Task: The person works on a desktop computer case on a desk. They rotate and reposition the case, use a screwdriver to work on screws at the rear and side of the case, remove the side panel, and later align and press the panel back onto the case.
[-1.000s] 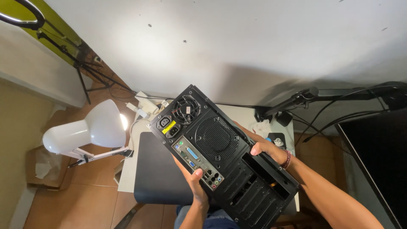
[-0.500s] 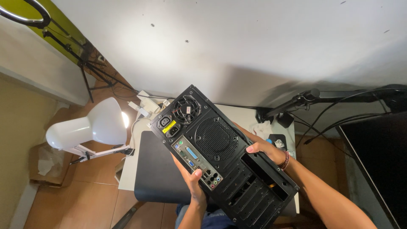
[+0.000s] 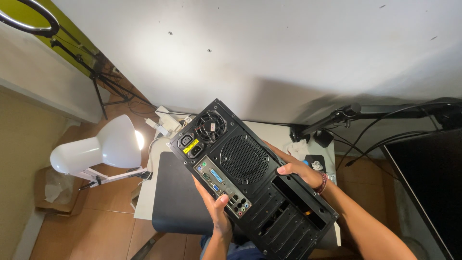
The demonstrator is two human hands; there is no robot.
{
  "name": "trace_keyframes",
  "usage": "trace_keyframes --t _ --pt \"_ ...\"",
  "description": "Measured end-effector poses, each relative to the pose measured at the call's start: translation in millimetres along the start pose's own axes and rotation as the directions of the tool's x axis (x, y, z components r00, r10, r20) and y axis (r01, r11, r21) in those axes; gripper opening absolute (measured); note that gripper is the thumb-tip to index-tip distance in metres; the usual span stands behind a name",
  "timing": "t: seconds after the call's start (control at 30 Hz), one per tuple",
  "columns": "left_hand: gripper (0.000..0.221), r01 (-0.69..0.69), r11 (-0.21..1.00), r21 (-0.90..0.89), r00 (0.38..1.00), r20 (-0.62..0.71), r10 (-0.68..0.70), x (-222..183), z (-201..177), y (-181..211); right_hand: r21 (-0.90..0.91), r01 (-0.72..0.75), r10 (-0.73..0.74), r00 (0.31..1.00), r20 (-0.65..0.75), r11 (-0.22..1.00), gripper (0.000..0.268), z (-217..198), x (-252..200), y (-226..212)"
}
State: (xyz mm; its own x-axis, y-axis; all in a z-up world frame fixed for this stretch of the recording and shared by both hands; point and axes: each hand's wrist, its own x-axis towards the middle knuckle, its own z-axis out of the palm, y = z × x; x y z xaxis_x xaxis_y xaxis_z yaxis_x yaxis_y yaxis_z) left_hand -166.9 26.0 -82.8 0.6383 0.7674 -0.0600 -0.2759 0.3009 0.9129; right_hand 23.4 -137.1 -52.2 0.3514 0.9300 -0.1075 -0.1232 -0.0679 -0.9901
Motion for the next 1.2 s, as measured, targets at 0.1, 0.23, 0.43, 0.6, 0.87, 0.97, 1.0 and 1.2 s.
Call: trace_keyframes --t 0.1,0.23,0.43,0.6,0.87,0.97,1.0,1.2 --pt "0.120 0.009 1.000 0.015 1.000 -0.012 -0.009 0.6 -2.2 -2.3 0.037 -0.023 0.024 0.999 -0.028 0.999 0.106 -1.5 0.1 9.6" --pt "0.119 0.023 0.999 0.042 0.999 -0.030 -0.022 0.0 -13.0 -11.5 0.179 -0.069 0.081 0.995 -0.061 0.981 0.106 0.7 -1.7 11.9" --pt "0.104 0.048 0.998 -0.048 0.999 -0.021 -0.049 -8.7 -38.8 -26.7 0.352 -0.080 0.101 0.994 -0.043 0.933 0.082 -15.4 11.1 51.2" --pt "0.093 0.096 0.984 -0.153 0.995 -0.012 -0.099 -18.1 -67.4 -45.4 0.176 -0.083 0.101 0.990 -0.099 0.981 0.073 -23.1 25.8 86.0" --pt "0.068 0.245 0.943 -0.226 0.962 -0.069 -0.266 -30.7 -106.5 -75.0 -0.081 -0.115 0.100 0.981 -0.165 0.990 0.088 -36.8 47.7 150.0" --pt "0.061 0.256 0.940 -0.225 0.956 -0.088 -0.282 -32.6 -113.3 -79.3 -0.083 -0.167 0.148 0.969 -0.200 0.982 0.090 -40.9 53.0 175.5" --pt "0.057 0.258 0.939 -0.229 0.954 -0.096 -0.285 -32.4 -113.4 -77.3 -0.060 -0.230 0.212 0.952 -0.220 0.971 0.090 -42.2 55.7 184.2" --pt "0.047 0.354 0.879 -0.321 0.929 0.014 -0.369 -39.0 -138.8 -90.1 -0.018 -0.450 0.430 0.864 -0.263 0.893 0.088 -55.9 70.5 265.4"
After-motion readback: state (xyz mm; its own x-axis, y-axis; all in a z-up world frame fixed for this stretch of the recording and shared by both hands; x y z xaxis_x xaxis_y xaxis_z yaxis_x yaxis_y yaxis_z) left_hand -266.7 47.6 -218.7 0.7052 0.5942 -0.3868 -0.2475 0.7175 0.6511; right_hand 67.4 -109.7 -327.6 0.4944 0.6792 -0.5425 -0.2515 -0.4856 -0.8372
